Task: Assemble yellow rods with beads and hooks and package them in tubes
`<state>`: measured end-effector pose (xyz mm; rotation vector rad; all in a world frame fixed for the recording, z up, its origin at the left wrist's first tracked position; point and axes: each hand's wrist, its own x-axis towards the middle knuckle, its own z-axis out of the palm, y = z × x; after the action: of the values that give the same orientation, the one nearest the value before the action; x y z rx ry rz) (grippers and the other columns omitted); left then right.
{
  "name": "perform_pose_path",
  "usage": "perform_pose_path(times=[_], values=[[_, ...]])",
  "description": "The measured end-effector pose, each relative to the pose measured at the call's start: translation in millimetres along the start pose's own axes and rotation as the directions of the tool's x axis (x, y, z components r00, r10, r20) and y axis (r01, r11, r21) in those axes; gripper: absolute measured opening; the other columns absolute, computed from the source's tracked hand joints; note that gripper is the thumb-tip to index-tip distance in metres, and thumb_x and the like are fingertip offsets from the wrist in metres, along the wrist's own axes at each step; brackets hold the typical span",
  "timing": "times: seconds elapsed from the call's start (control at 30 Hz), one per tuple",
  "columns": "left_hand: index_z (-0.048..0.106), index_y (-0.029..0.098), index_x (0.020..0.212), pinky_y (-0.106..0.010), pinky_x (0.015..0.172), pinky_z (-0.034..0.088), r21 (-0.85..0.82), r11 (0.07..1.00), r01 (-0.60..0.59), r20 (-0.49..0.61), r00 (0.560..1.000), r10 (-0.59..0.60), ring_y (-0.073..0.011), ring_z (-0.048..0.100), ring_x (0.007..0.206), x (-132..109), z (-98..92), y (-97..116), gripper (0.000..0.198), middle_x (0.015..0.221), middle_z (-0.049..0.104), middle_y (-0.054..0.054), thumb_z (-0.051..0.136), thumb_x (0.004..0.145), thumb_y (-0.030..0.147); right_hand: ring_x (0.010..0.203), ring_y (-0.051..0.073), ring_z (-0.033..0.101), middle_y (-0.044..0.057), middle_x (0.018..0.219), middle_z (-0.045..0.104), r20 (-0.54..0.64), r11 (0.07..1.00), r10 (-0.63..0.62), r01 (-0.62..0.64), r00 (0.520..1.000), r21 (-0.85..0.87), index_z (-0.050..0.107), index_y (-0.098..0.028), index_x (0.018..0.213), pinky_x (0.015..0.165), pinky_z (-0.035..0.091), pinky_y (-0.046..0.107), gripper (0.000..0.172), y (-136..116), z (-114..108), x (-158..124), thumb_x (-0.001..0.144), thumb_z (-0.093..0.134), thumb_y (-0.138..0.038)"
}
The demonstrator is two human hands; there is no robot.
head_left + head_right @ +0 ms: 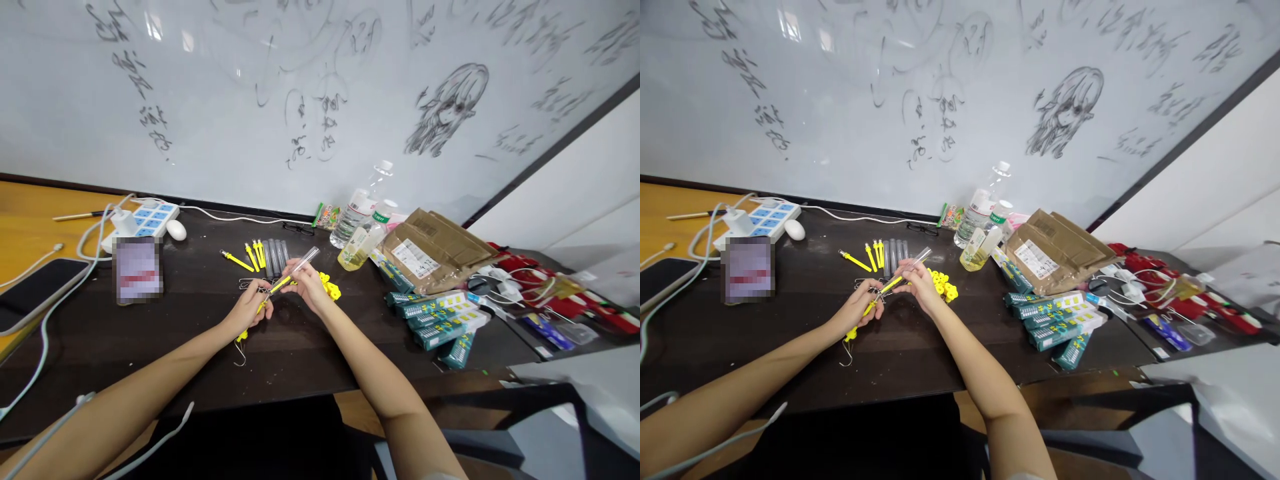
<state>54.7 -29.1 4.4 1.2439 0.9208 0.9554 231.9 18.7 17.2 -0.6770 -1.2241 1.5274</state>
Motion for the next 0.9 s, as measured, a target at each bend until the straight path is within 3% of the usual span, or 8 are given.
perform_pose_path(times=[0.13, 0.23, 0.33, 0.43, 0.6, 0.77, 0.9], values=[[0.036, 0.023, 0.106, -0.012, 0.029, 0.025, 0.066, 0.995, -0.069, -0.009, 0.998, 0.069, -0.0041, 0.033, 0.03, 0, -1.1, -2, 0.022, 0.057, 0.052, 0.009, 0.041, 0.087, 0.03, 0.075, 0.014, 0.06, 0.001, 0.084, 0.06, -0.008, 0.999, 0.008, -0.008, 1.0, 0.041, 0.057, -0.022, 0.097, 0.057, 0.059, 0.027, 0.024, -4, 3, -1, 0.074, 0.063, -0.028], [0.03, 0.024, 0.122, -0.014, 0.03, 0.031, 0.127, 0.981, -0.148, 0.069, 0.988, 0.14, -0.0036, 0.041, 0.031, -1, -2.3, -3, 0.037, 0.072, 0.056, 0.005, 0.041, 0.089, 0.037, 0.074, 0.014, 0.059, 0.0, 0.083, 0.06, -0.026, 0.999, -0.011, 0.013, 1.0, 0.052, 0.057, -0.021, 0.095, 0.056, 0.058, 0.027, 0.024, -8, 4, -1, 0.073, 0.063, -0.028], [0.024, 0.027, 0.132, -0.014, 0.029, 0.028, 0.157, 0.97, -0.187, 0.134, 0.977, 0.167, -0.0022, 0.039, 0.031, -2, -2.9, -5, 0.045, 0.084, 0.059, 0.0, 0.038, 0.091, 0.041, 0.072, 0.014, 0.06, 0.0, 0.081, 0.062, -0.032, 0.999, -0.024, 0.025, 0.999, 0.021, 0.058, -0.021, 0.095, 0.056, 0.058, 0.027, 0.024, -10, 4, 0, 0.073, 0.064, -0.029], [0.026, 0.026, 0.133, -0.014, 0.033, 0.027, 0.149, 0.967, -0.209, 0.144, 0.972, 0.188, -0.0016, 0.035, 0.035, -3, -2.4, -6, 0.045, 0.08, 0.058, 0.001, 0.039, 0.092, 0.04, 0.068, 0.014, 0.061, 0.0, 0.08, 0.063, -0.036, 0.999, -0.032, 0.032, 0.999, 0.007, 0.057, -0.021, 0.096, 0.054, 0.058, 0.026, 0.024, -11, 3, 1, 0.074, 0.062, -0.031], [0.033, 0.023, 0.127, -0.014, 0.037, 0.024, 0.078, 0.986, -0.15, 0.091, 0.985, 0.143, -0.0039, 0.033, 0.039, -2, -1.0, -2, 0.042, 0.069, 0.057, 0.003, 0.044, 0.089, 0.037, 0.068, 0.013, 0.061, 0.0, 0.08, 0.062, -0.01, 0.999, -0.031, 0.031, 0.999, 0.019, 0.056, -0.021, 0.097, 0.053, 0.057, 0.026, 0.024, -12, 6, -1, 0.076, 0.061, -0.031], [0.032, 0.023, 0.124, -0.013, 0.036, 0.02, -0.02, 0.999, -0.043, 0.069, 0.997, 0.044, -0.0066, 0.034, 0.04, 1, -2.7, -1, 0.039, 0.066, 0.061, 0.002, 0.037, 0.085, 0.029, 0.072, 0.013, 0.061, 0.001, 0.082, 0.062, 0.004, 0.999, -0.045, 0.045, 0.999, -0.014, 0.055, -0.02, 0.099, 0.055, 0.058, 0.026, 0.026, -9, 5, -2, 0.077, 0.062, -0.032], [0.032, 0.022, 0.122, -0.014, 0.037, 0.022, -0.042, 0.998, -0.037, 0.071, 0.997, 0.04, -0.007, 0.035, 0.041, 4, -3.5, -4, 0.04, 0.064, 0.062, 0.002, 0.038, 0.083, 0.026, 0.072, 0.013, 0.062, 0.002, 0.084, 0.063, 0.021, 0.998, -0.029, 0.03, 0.999, -0.05, 0.055, -0.019, 0.1, 0.056, 0.059, 0.026, 0.027, -2, 2, -1, 0.076, 0.063, -0.03]])
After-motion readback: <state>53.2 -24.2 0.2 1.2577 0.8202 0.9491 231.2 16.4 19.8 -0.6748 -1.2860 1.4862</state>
